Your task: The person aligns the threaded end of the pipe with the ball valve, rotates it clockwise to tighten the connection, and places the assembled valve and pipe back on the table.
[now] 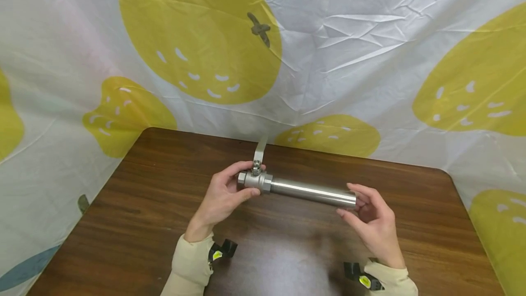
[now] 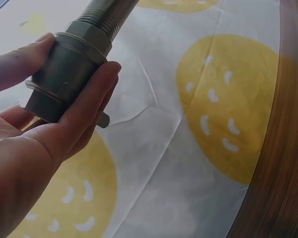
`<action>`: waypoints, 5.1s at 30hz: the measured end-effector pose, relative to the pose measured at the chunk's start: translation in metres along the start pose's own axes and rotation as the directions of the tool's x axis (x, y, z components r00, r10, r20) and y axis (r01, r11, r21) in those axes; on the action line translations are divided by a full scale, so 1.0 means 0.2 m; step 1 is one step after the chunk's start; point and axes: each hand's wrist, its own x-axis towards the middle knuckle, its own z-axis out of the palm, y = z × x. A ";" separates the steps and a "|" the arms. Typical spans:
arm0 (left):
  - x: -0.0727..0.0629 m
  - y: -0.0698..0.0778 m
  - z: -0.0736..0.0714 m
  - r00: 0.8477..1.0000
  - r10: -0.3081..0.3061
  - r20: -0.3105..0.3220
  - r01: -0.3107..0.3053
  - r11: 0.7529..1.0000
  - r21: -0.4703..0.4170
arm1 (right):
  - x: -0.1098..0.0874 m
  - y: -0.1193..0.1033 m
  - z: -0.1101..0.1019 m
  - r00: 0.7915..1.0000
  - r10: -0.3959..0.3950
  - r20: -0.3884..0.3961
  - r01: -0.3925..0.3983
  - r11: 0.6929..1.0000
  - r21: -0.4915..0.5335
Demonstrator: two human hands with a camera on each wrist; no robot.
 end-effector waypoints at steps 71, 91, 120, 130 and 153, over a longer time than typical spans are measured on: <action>0.01 -0.02 0.03 0.996 0.077 -0.033 -0.073 0.992 0.103 | 0.03 -0.01 0.00 0.995 0.076 -0.071 -0.078 0.997 -0.021; 0.01 -0.01 0.02 0.997 0.062 -0.037 -0.059 0.995 0.077 | 0.02 0.01 -0.01 0.997 -0.073 0.001 0.073 0.994 0.080; 0.01 -0.01 0.02 0.996 0.082 -0.030 -0.080 0.995 0.064 | 0.02 -0.01 -0.01 0.997 -0.080 -0.022 0.078 0.994 -0.072; 0.01 -0.01 0.02 0.996 0.075 -0.039 -0.072 0.995 0.071 | 0.03 -0.01 -0.01 0.997 -0.066 -0.030 0.063 0.994 -0.088; 0.00 -0.01 0.02 0.996 0.087 -0.021 -0.085 0.992 0.092 | 0.01 -0.01 -0.02 0.999 0.028 -0.033 -0.030 0.998 -0.050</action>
